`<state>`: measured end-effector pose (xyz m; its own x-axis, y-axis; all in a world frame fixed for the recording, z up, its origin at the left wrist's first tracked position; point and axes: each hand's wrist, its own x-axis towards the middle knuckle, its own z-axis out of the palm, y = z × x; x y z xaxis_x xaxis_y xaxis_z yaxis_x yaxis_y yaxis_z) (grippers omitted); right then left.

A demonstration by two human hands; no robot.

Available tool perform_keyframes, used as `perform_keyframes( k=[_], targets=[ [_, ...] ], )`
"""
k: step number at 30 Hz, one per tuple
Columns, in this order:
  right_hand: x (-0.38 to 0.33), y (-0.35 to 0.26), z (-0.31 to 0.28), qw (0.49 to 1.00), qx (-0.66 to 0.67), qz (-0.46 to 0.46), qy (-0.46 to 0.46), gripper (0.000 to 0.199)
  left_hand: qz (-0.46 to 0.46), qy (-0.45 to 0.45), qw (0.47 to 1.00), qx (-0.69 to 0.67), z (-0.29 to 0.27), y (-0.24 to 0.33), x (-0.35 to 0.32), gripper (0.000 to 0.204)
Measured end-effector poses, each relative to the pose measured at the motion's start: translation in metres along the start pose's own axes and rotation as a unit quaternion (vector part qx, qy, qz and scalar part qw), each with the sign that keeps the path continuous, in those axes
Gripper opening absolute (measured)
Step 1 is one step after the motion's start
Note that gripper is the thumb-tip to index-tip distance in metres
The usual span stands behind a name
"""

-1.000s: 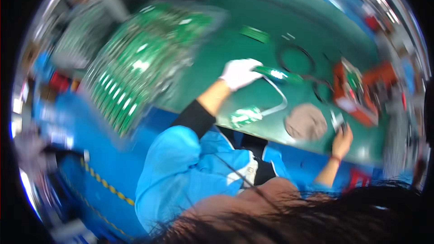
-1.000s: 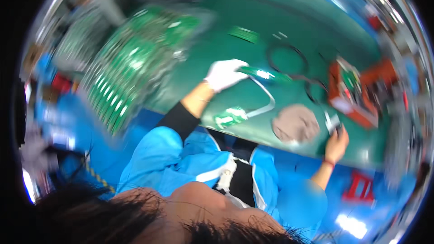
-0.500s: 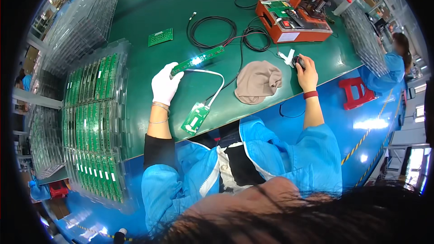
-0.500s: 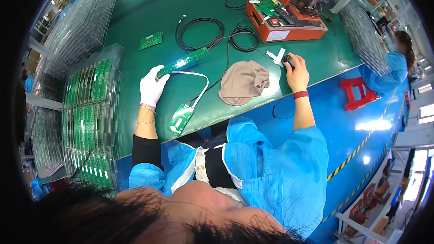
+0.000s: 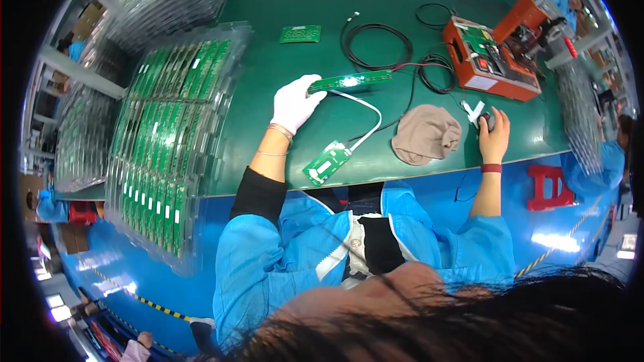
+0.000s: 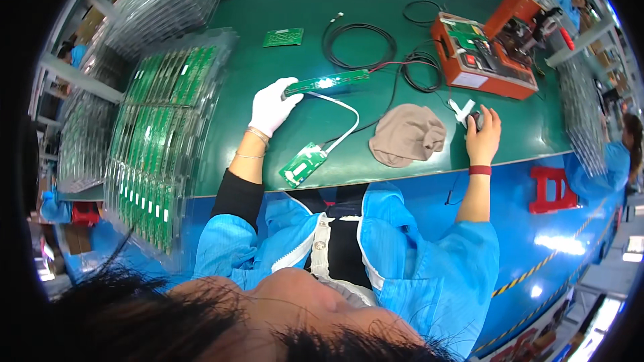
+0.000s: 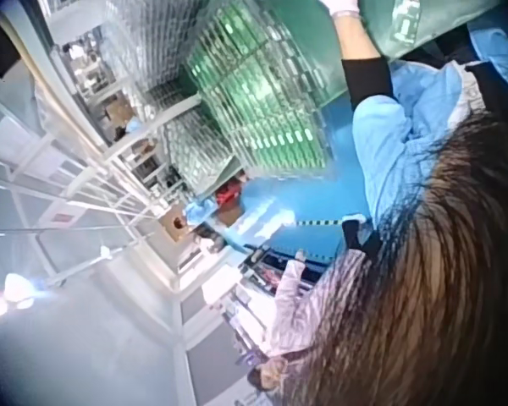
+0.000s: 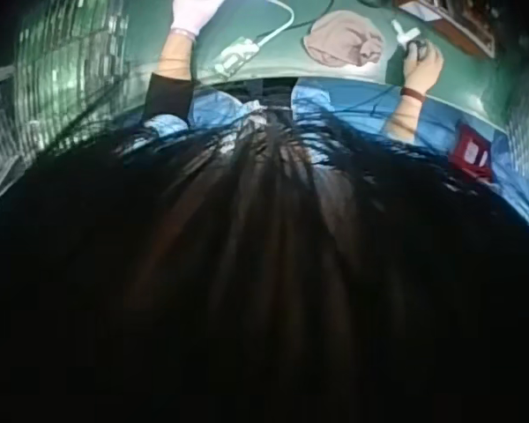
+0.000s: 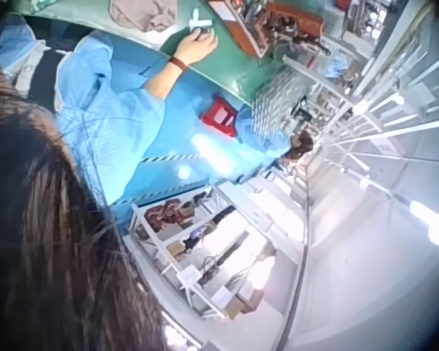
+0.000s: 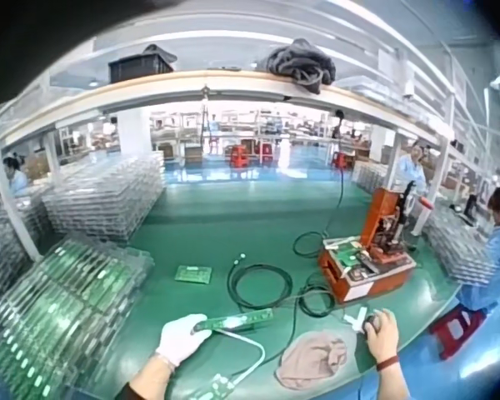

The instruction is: Testing LED circuit boards by connecting them to a testing jig to verify functionality.

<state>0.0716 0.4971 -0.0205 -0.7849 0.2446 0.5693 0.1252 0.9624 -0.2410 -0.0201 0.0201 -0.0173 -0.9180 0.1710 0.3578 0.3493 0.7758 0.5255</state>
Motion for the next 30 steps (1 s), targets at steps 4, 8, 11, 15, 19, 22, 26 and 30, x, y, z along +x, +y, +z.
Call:
perform_keyframes(
  k=[4, 8, 11, 15, 19, 22, 26, 30],
  targets=[
    [0.006, -0.009, -0.003, 0.997, -0.043, -0.031, 0.055, 0.037, -0.009, -0.021, 1.000, -0.014, -0.004, 0.002, -0.002, 0.036],
    [0.000, 0.008, 0.002, 0.998, -0.052, -0.014, 0.038, 0.035, -0.006, -0.017, 0.999, -0.028, -0.004, 0.005, -0.002, 0.036],
    [-0.005, 0.024, 0.003, 0.999, -0.017, 0.033, -0.027, 0.033, 0.013, -0.017, 0.999, -0.028, 0.003, 0.000, 0.000, 0.036],
    [0.001, 0.017, 0.003, 0.988, 0.104, 0.110, 0.022, 0.028, 0.058, 0.046, 0.997, -0.007, -0.003, -0.008, -0.003, 0.037],
    [-0.003, 0.014, -0.010, 0.983, 0.099, 0.138, 0.070, 0.028, 0.000, -0.024, 0.999, -0.041, 0.009, -0.001, 0.004, 0.037],
    [0.000, 0.009, -0.012, 0.990, 0.073, 0.075, 0.099, 0.028, -0.009, -0.024, 0.998, -0.050, 0.004, 0.002, 0.004, 0.037],
    [0.000, 0.005, -0.005, 0.996, 0.038, 0.047, 0.061, 0.029, -0.018, -0.027, 0.998, -0.046, -0.001, 0.003, 0.002, 0.037],
    [0.000, 0.004, 0.002, 0.999, 0.015, 0.041, 0.006, 0.029, -0.009, -0.011, 0.999, -0.044, -0.002, -0.005, -0.002, 0.037]
  ],
)
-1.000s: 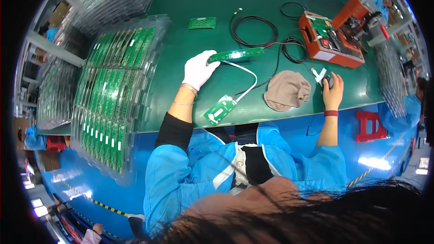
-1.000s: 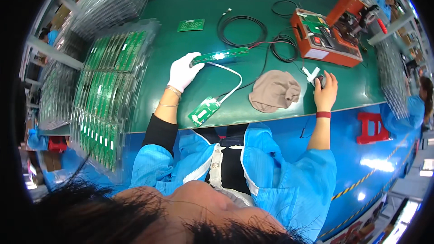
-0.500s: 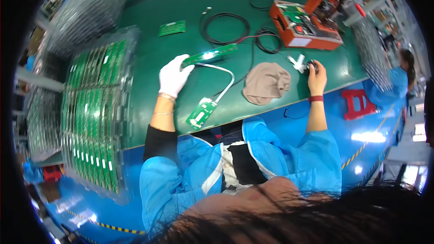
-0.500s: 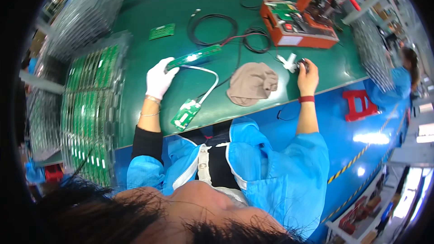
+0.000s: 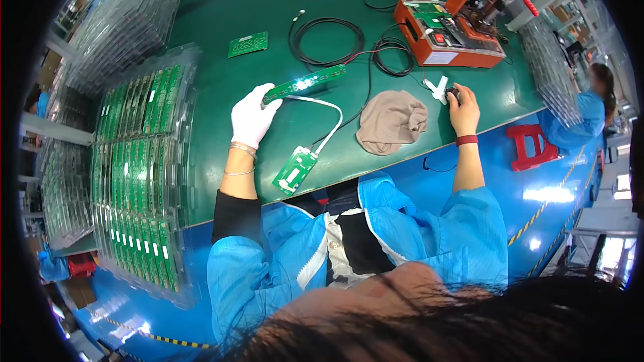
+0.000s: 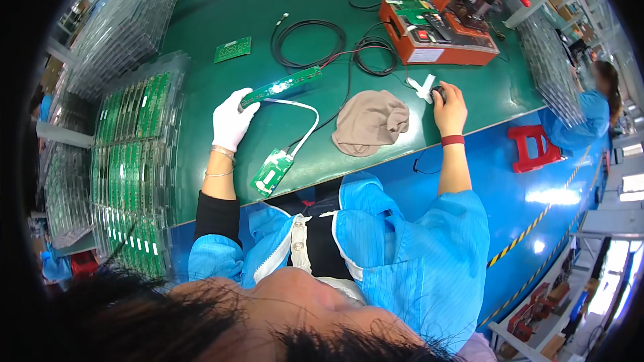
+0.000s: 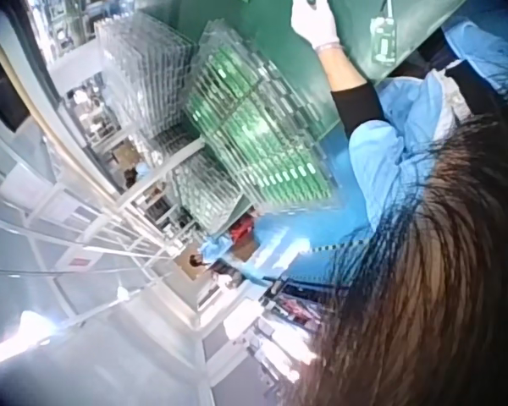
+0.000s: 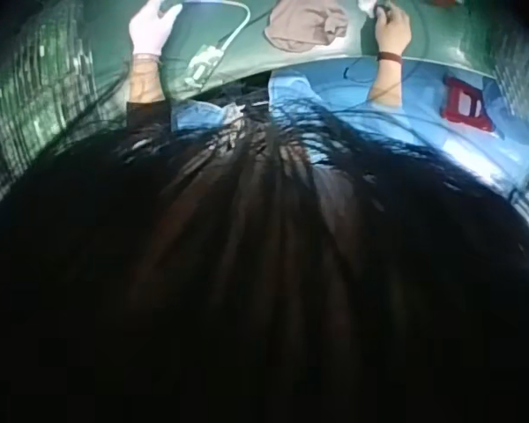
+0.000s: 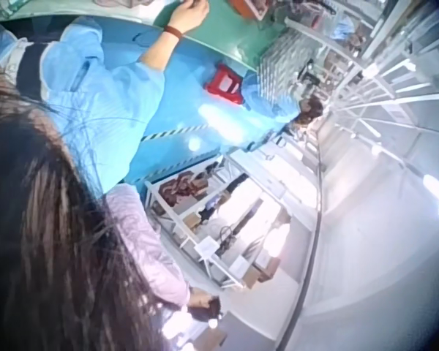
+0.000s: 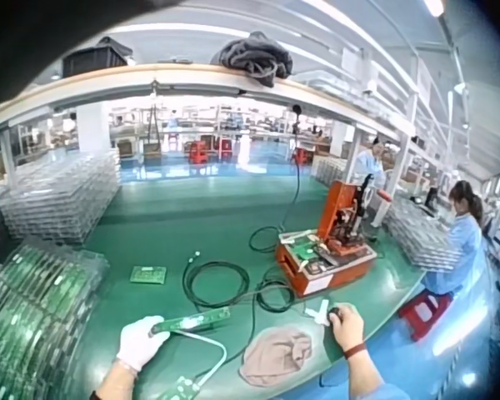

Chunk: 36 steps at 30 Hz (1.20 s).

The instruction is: Testing LED circuit boards by connecting them to a testing jig to verify functionality.

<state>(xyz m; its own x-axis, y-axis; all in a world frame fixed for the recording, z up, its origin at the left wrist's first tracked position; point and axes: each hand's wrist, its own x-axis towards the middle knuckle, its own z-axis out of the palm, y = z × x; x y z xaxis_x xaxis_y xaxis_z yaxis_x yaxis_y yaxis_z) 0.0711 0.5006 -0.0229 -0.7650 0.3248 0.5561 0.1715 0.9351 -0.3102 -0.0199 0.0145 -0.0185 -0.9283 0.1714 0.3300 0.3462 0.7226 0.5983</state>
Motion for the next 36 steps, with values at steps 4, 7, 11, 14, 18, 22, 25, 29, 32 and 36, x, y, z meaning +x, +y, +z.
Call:
perform_keyframes(
  k=[4, 7, 11, 14, 18, 22, 25, 29, 32, 36],
  targets=[
    [0.000, 0.002, -0.004, 1.000, -0.011, 0.003, -0.015, 0.027, 0.063, 0.039, 0.997, 0.028, 0.007, -0.002, 0.000, 0.037],
    [0.000, 0.004, -0.008, 1.000, -0.011, 0.004, -0.021, 0.027, 0.020, 0.010, 0.999, 0.024, 0.004, 0.009, 0.002, 0.037],
    [0.001, 0.002, -0.003, 1.000, -0.021, 0.002, -0.023, 0.028, 0.004, -0.002, 1.000, 0.014, 0.001, 0.009, 0.001, 0.038],
    [0.001, 0.001, -0.002, 0.999, -0.028, 0.003, -0.020, 0.029, 0.004, -0.005, 1.000, 0.009, -0.001, 0.008, 0.001, 0.038],
    [0.000, 0.001, -0.002, 0.999, -0.028, 0.014, -0.025, 0.030, 0.001, -0.008, 1.000, 0.017, 0.000, 0.009, 0.002, 0.038],
    [0.000, 0.006, -0.001, 0.999, -0.018, 0.010, -0.028, 0.030, 0.003, -0.008, 1.000, 0.017, 0.001, 0.007, 0.001, 0.037],
    [0.000, 0.006, -0.002, 0.999, -0.015, 0.008, -0.029, 0.030, 0.003, -0.009, 1.000, 0.017, 0.000, 0.008, 0.002, 0.037],
    [0.000, 0.003, -0.003, 0.999, -0.015, 0.006, -0.028, 0.031, -0.002, -0.010, 1.000, 0.017, 0.000, 0.009, 0.001, 0.037],
    [0.000, 0.001, -0.005, 0.999, -0.001, 0.024, -0.045, 0.032, 0.001, -0.005, 1.000, 0.011, 0.000, 0.007, 0.000, 0.037],
    [-0.001, 0.000, 0.000, 1.000, -0.021, -0.015, 0.004, 0.035, 0.003, -0.005, 1.000, 0.013, 0.001, 0.008, 0.002, 0.037]
  ],
)
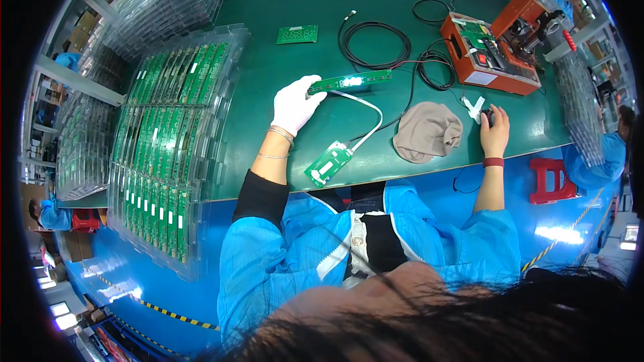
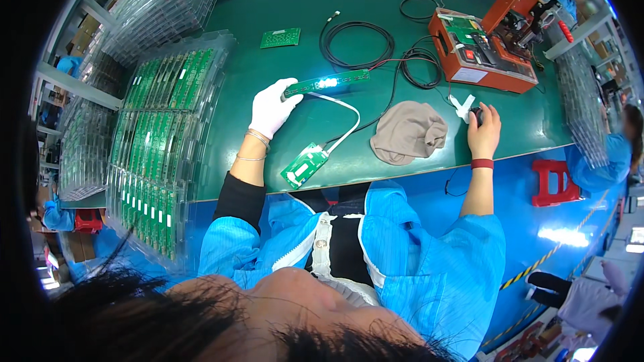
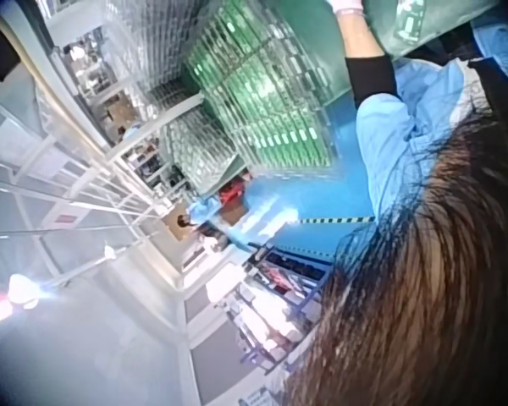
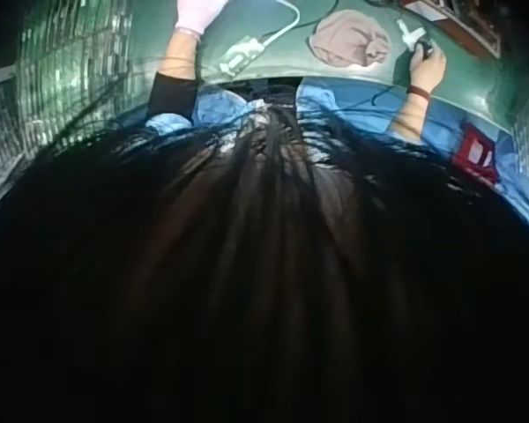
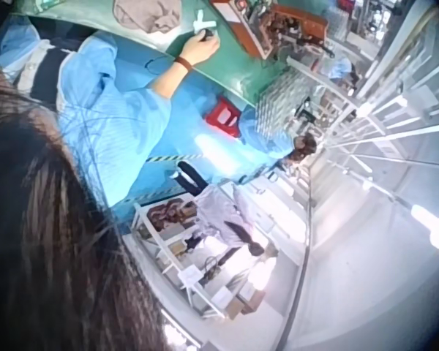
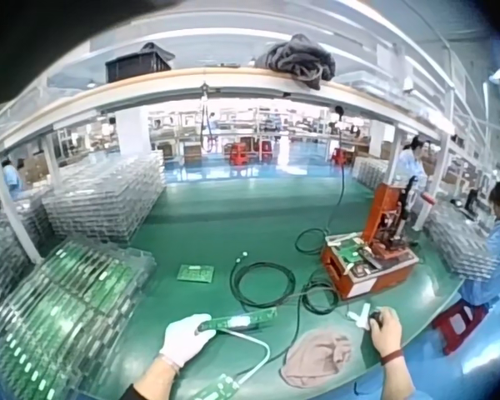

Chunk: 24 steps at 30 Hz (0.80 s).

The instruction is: Testing LED circuit boards by connecting them to a testing jig to verify functionality.

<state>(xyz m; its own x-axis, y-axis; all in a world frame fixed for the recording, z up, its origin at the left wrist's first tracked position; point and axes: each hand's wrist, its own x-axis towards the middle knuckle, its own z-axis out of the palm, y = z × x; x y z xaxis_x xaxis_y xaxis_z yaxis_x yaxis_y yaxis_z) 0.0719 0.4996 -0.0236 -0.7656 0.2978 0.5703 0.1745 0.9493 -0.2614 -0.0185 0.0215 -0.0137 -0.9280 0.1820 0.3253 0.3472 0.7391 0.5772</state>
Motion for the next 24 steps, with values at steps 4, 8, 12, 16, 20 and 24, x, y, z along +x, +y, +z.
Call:
perform_keyframes(
  k=[4, 8, 12, 16, 20, 24],
  targets=[
    [0.013, -0.020, 0.004, 0.997, 0.000, -0.067, 0.048, 0.041, 0.024, 0.022, 0.999, 0.002, 0.004, -0.003, 0.001, 0.037],
    [0.039, -0.061, 0.014, 0.991, 0.015, -0.120, 0.057, 0.041, -0.004, -0.008, 1.000, 0.004, -0.001, -0.005, -0.002, 0.037],
    [0.073, -0.069, 0.037, 0.986, -0.039, -0.125, 0.100, 0.039, 0.001, 0.001, 1.000, -0.018, 0.002, -0.005, 0.000, 0.037],
    [0.100, -0.044, 0.055, 0.996, -0.029, -0.076, 0.040, 0.037, 0.029, 0.015, 0.999, -0.005, 0.006, -0.006, 0.001, 0.037],
    [0.104, -0.067, 0.066, 0.996, -0.030, -0.077, 0.043, 0.035, 0.038, 0.034, 0.999, -0.009, 0.003, -0.003, 0.001, 0.038],
    [0.089, -0.125, 0.046, 0.975, 0.018, -0.173, 0.135, 0.033, -0.030, -0.009, 0.998, -0.062, -0.004, -0.001, 0.002, 0.036]
  ],
)
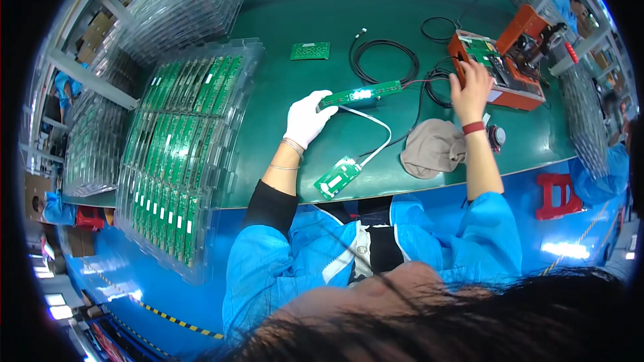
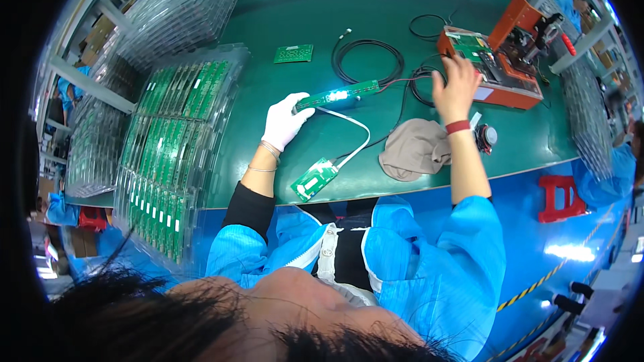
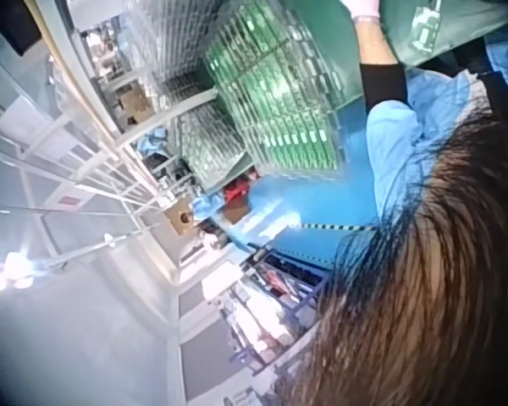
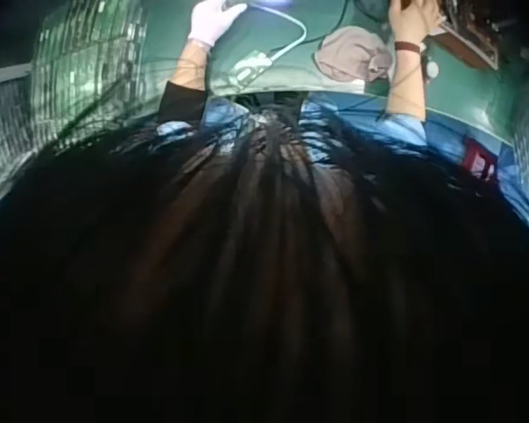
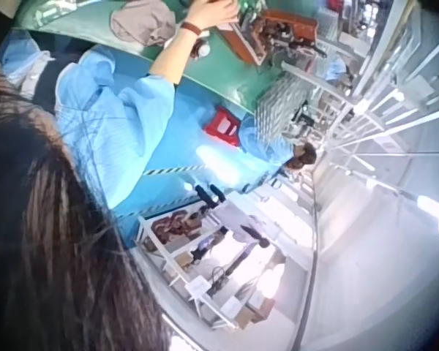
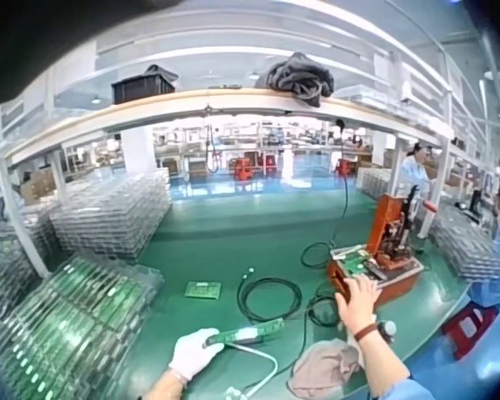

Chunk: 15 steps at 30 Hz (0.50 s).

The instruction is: Testing LED circuit boards by connecting them to a testing jig to verify functionality.

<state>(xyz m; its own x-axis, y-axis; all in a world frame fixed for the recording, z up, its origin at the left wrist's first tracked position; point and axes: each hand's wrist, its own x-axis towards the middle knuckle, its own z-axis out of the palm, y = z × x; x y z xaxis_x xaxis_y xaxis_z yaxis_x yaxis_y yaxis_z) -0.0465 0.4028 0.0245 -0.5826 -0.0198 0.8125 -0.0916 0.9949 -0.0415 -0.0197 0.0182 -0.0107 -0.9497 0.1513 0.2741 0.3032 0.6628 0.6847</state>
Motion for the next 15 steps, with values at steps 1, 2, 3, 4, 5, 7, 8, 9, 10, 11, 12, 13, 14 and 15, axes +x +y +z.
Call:
perform_keyframes(
  k=[1, 2, 3, 4, 5, 7, 8, 9, 10, 11, 12, 13, 14, 15],
  targets=[
    [-0.002, -0.019, -0.001, 1.000, 0.005, -0.004, 0.001, 0.033, -0.004, 0.005, 1.000, 0.002, 0.000, 0.000, 0.000, 0.036],
    [-0.003, -0.039, -0.002, 0.990, 0.110, -0.026, -0.083, 0.033, -0.007, -0.001, 0.999, -0.039, 0.000, 0.001, 0.000, 0.036],
    [-0.005, -0.058, -0.005, 0.962, 0.214, -0.048, -0.164, 0.034, -0.010, -0.006, 0.997, -0.079, -0.004, 0.002, 0.000, 0.035],
    [-0.009, -0.075, -0.004, 0.944, 0.275, -0.034, -0.181, 0.035, -0.002, -0.007, 0.997, -0.078, -0.004, 0.002, 0.001, 0.035],
    [-0.016, -0.086, -0.001, 0.921, 0.335, -0.021, -0.197, 0.037, 0.006, -0.008, 0.997, -0.077, -0.004, 0.004, 0.001, 0.036],
    [-0.019, -0.100, 0.010, 0.899, 0.405, -0.016, -0.164, 0.031, 0.005, -0.016, 0.997, -0.070, -0.009, 0.003, 0.000, 0.036],
    [-0.014, -0.108, 0.007, 0.884, 0.435, -0.007, -0.169, 0.029, 0.001, -0.032, 0.997, -0.071, -0.012, 0.001, -0.001, 0.036],
    [-0.010, -0.111, 0.002, 0.847, 0.494, 0.051, -0.191, 0.026, 0.011, -0.046, 0.997, -0.068, -0.014, 0.001, -0.002, 0.035],
    [-0.007, -0.113, -0.001, 0.801, 0.548, 0.108, -0.215, 0.023, 0.019, -0.059, 0.996, -0.066, -0.014, 0.000, -0.001, 0.035],
    [-0.005, -0.112, -0.003, 0.795, 0.558, 0.091, -0.219, 0.023, 0.012, -0.041, 0.997, -0.060, -0.011, -0.004, -0.001, 0.035],
    [-0.003, -0.112, -0.005, 0.787, 0.557, 0.110, -0.241, 0.022, 0.101, -0.018, 0.995, 0.004, -0.008, -0.007, -0.002, 0.033],
    [-0.002, -0.112, -0.005, 0.778, 0.555, 0.129, -0.264, 0.021, 0.186, 0.002, 0.980, 0.071, -0.005, -0.012, -0.004, 0.032],
    [-0.006, -0.109, 0.001, 0.776, 0.566, 0.114, -0.253, 0.020, 0.183, -0.013, 0.981, 0.055, -0.004, -0.006, -0.002, 0.031],
    [-0.011, -0.108, 0.009, 0.774, 0.577, 0.099, -0.241, 0.020, 0.180, -0.029, 0.983, 0.038, -0.004, 0.000, -0.002, 0.031]
  ],
)
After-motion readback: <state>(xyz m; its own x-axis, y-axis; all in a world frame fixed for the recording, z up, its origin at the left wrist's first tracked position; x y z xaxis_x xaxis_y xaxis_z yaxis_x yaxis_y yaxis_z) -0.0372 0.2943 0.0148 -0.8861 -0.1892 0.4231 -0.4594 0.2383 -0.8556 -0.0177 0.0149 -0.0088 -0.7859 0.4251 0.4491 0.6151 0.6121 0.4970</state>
